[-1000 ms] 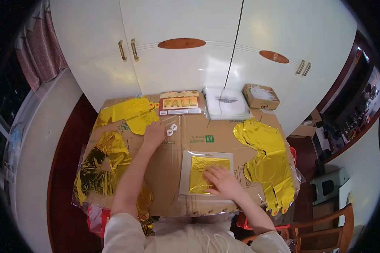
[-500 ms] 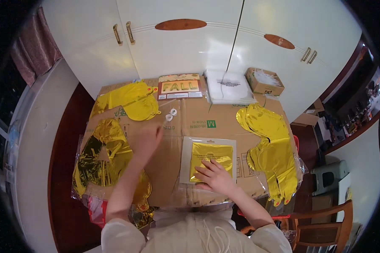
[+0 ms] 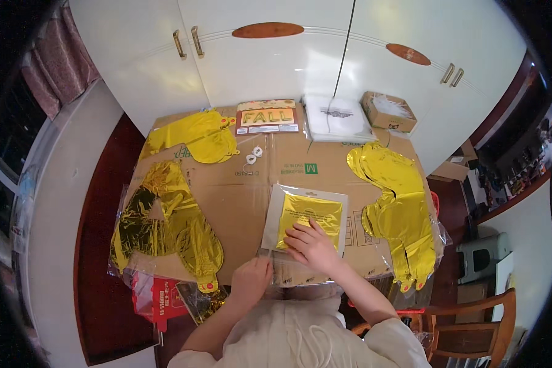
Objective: The recorder is organizing, checking, and packaging gold foil balloons into plastic sleeves and cardboard boxes.
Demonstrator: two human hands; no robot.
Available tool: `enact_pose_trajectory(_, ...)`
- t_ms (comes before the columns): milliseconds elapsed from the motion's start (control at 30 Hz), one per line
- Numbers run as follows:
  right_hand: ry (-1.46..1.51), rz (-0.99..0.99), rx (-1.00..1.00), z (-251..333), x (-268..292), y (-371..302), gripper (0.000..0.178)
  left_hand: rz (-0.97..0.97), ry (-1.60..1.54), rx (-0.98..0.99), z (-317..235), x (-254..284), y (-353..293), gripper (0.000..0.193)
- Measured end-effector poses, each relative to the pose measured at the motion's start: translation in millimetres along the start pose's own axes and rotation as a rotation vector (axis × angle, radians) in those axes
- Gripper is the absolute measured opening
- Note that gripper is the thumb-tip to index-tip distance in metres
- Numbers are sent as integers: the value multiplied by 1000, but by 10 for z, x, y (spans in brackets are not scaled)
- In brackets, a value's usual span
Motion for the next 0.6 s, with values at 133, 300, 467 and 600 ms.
enact_pose_trajectory(133,-1,-8,-3,2,-4,-10,30,-18,68,-39,-49,-90,135,11)
enact_pose_trajectory(300,-12,-4,3,-4,-19,-36,32,-73,-17,-98,-65,-143,139,10)
enact_pose_trajectory(467,-30,1,26,-12,-32,-41,32,-80,80,-103,-48,-167,131,10)
enact_pose_trajectory(600,-24,-3,25,-15,-35,-41,32,-129,175,-97,-55,-206,186,13)
Point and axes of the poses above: each hand's wrist, its own y-axis towards the middle knuckle, its own x-axis out of the back of the hand, z = x × y, the point moved 1 cm from there along y, towards the middle knuckle, and after that the axes turned 6 degrees about -z, right-handed, at the moved point
